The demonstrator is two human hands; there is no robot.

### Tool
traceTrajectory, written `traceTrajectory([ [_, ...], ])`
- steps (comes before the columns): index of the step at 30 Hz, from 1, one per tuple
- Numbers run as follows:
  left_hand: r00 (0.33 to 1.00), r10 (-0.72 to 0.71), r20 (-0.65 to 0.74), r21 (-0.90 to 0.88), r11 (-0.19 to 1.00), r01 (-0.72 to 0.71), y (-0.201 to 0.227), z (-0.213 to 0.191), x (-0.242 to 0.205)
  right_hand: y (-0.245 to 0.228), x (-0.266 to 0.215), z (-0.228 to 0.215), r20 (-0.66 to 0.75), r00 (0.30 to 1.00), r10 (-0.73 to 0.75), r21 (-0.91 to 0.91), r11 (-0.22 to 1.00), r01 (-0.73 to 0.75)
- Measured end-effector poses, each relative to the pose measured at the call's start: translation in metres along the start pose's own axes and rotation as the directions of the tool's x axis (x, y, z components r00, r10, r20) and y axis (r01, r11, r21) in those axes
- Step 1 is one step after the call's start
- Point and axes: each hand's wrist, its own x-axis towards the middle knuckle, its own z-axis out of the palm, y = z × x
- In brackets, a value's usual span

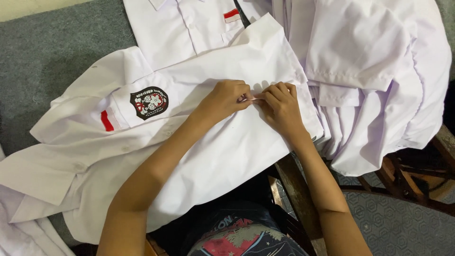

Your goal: Folding a white school shirt on a flat workbench

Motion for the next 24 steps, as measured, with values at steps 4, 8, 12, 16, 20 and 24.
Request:
traceTrajectory([
  [4, 1.000, 0.030, -0.006, 0.068, 0.997, -0.030, -0.004, 0.005, 0.000, 0.001, -0.002, 0.002, 0.010, 1.000, 0.014, -0.019, 1.000, -0.014],
  [8, 1.000, -0.009, -0.004, 0.035, 0.999, 0.009, -0.012, 0.016, -0.004, -0.003, 0.002, -0.001, 0.041, 0.999, 0.026, -0.061, 0.998, -0.023],
  [12, 1.000, 0.021, 0.001, 0.033, 0.999, -0.021, -0.021, 0.031, -0.006, 0.000, 0.000, 0.004, 0.064, 0.997, 0.044, -0.062, 0.997, -0.040],
  [16, 0.986, 0.167, -0.009, 0.275, 0.948, -0.158, -0.027, 0.041, -0.008, 0.006, -0.008, 0.011, 0.066, 0.994, 0.090, -0.088, 0.993, -0.084],
  [20, 0.972, 0.235, 0.012, 0.369, 0.902, -0.223, -0.021, 0.039, -0.006, 0.008, -0.011, 0.012, 0.026, 0.997, 0.075, -0.080, 0.994, -0.072],
  [24, 0.981, 0.195, 0.004, 0.282, 0.941, -0.189, -0.014, 0.030, -0.008, -0.016, 0.013, -0.005, 0.022, 1.000, 0.013, 0.021, 1.000, -0.013],
])
